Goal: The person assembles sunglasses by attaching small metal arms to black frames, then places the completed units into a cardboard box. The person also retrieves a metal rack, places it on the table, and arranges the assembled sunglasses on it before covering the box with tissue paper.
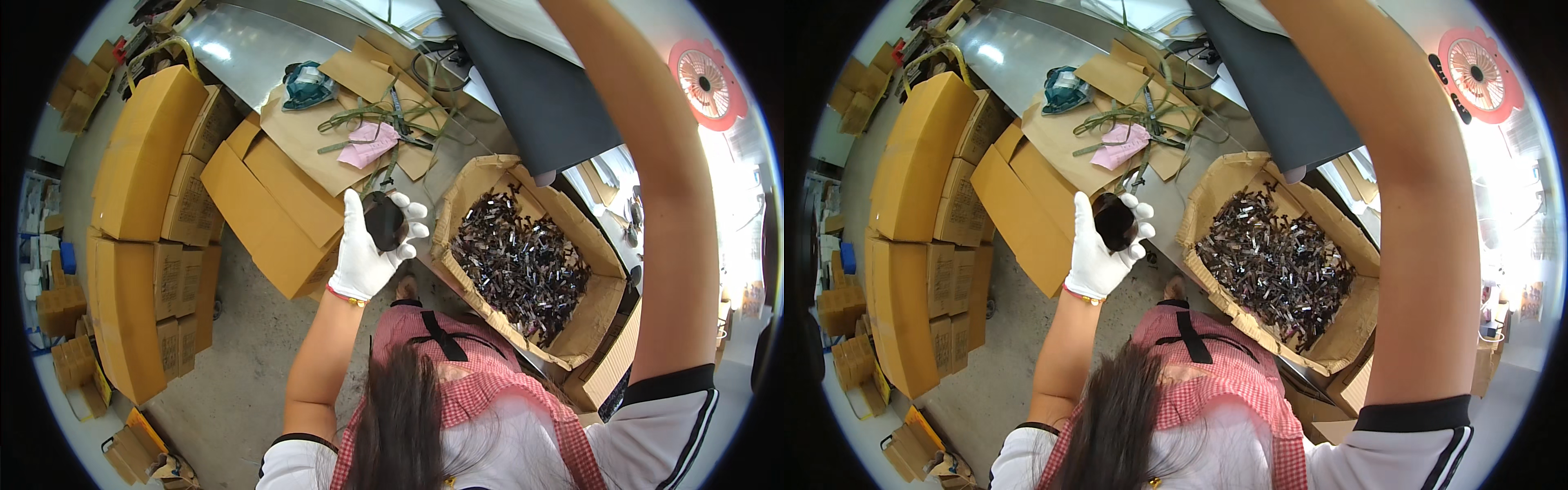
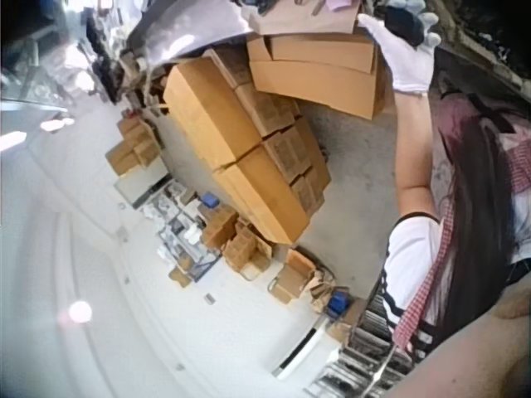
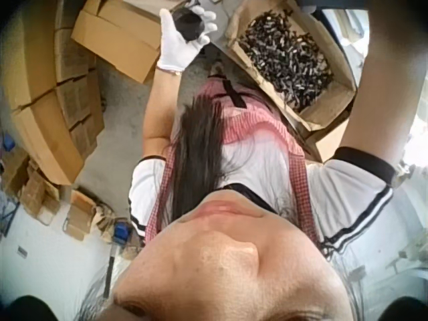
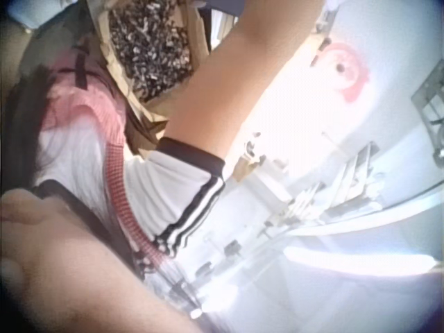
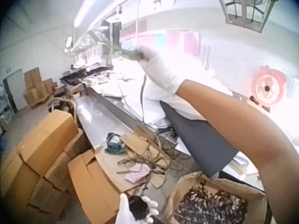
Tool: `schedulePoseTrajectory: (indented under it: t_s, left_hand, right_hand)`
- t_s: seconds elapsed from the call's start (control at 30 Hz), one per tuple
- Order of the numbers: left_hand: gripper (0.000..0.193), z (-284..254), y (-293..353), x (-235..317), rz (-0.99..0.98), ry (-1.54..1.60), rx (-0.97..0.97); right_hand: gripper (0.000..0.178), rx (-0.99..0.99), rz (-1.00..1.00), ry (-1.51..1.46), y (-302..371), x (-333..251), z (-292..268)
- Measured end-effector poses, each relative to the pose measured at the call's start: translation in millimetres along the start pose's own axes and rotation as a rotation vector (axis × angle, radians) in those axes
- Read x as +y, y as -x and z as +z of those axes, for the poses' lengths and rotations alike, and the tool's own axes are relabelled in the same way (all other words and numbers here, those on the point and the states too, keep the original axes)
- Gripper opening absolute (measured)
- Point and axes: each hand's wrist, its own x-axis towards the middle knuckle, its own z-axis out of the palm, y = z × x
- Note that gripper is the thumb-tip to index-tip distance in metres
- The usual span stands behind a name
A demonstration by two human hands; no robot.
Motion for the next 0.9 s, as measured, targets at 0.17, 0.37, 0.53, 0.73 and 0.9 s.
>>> schedulePoseTrajectory:
  t_s: [0.17, 0.37, 0.53, 0.73, 0.9]
  left_hand:
    - [0.068, 6.2, -18.8, -2.9, -0.006, -0.088, 0.010]
    - [0.069, 37.0, -53.6, -31.7, -0.075, -0.263, 0.008]
    - [0.076, 73.0, -86.7, -72.2, -0.270, -0.527, -0.179]
    - [0.070, 107.4, -105.9, -133.4, -0.396, -0.458, -0.242]
    - [0.056, 124.9, -109.2, -186.7, -0.174, -0.190, -0.286]
  right_hand:
    - [0.055, -0.849, 0.298, 0.550, 153.3, -40.5, -11.1]
    - [0.049, -0.687, 0.711, -0.055, 262.3, -130.3, -63.4]
    - [0.020, -0.477, 1.128, -0.129, 304.7, -162.1, -110.3]
    - [0.028, 0.066, 1.544, -0.336, 336.1, -194.3, -181.8]
    - [0.015, 0.554, 1.588, -0.283, 360.3, -231.7, -206.7]
